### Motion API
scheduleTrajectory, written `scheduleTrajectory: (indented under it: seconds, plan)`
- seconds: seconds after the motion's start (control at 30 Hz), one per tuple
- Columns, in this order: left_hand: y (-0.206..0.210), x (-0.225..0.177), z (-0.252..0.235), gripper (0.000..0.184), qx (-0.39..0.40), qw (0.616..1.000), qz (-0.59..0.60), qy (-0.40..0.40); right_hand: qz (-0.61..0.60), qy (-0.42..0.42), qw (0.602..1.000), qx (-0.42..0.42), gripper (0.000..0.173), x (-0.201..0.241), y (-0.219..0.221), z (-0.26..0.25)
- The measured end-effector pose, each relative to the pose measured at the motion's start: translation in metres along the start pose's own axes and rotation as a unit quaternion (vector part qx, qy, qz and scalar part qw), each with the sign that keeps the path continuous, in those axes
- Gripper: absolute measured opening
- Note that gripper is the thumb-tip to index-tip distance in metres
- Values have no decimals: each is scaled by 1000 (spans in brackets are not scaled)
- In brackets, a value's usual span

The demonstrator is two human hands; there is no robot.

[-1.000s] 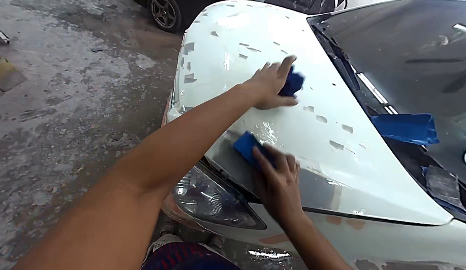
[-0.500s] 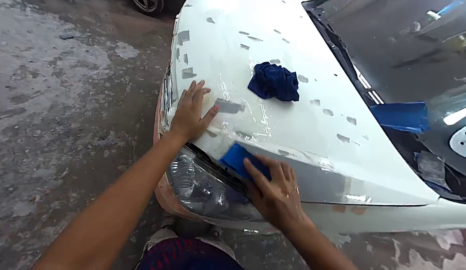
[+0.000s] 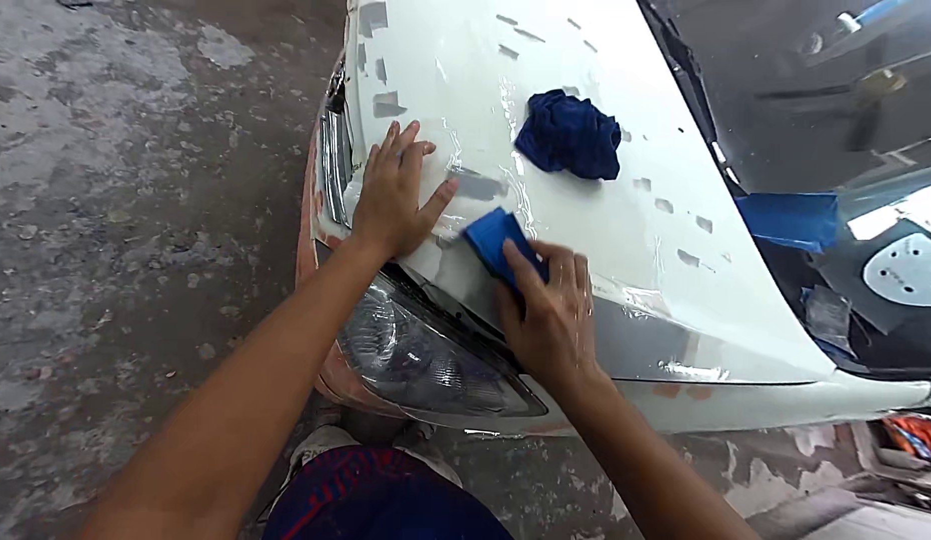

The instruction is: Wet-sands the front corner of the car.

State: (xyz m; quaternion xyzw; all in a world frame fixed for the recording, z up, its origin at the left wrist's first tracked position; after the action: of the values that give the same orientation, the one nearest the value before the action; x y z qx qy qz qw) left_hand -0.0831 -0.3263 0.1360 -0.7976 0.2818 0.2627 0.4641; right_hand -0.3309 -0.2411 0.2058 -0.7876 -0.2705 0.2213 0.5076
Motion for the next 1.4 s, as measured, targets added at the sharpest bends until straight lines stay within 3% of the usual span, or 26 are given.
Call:
scheduleTrajectory:
  seconds: [0.1, 0.17, 0.3, 0.43, 0.6, 0.73, 0.9, 1.07, 1.23, 1.4]
  plan:
    - [1, 2, -2, 74, -12, 1000, 1, -1, -28, -75, 997, 26, 43, 5, -10, 40]
    - [-1, 5, -7, 75, -13, 1000, -5, -7, -21, -107, 994, 12, 39, -5, -7, 33]
    - [1, 3, -3, 73, -1, 1000, 2, -4, -4, -54, 999, -2, 42, -7, 1, 3]
    - [-1, 3, -6, 73, -13, 1000, 0, -4, -22, -100, 994, 25, 44, 2, -10, 40]
    - [0, 2, -1, 73, 7, 1000, 1, -11, -16, -87, 996, 3, 43, 2, -3, 21]
    - [-1, 3, -5, 73, -10, 1000, -2, -14, -13, -106, 994, 13, 45, 2, -12, 53]
    - [1, 2, -1, 74, 8, 1000, -3, -21, -13, -91, 996, 7, 43, -2, -6, 29]
    - [-1, 4, -6, 73, -17, 1000, -7, -17, -10, -122, 992, 17, 44, -17, -20, 61]
    - [1, 1, -2, 75, 9, 1000, -11, -21, -18, -125, 991, 33, 45, -7, -15, 39]
    - [-1, 3, -7, 74, -14, 1000, -7, -21, -19, -129, 991, 22, 43, -23, -22, 57]
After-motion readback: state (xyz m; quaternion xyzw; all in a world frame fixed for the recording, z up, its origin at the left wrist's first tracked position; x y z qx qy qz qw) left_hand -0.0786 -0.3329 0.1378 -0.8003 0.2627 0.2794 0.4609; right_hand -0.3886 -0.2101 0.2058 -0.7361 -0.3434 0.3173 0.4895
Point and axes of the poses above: each hand's wrist, its own z-axis away from the middle knuckle, its own y-axis out of the palm, x = y × z, the point moved 1 cm from there along -z, towards the middle knuckle, and after that the axes turned 3 degrees about -y, right-handed, at the moved point
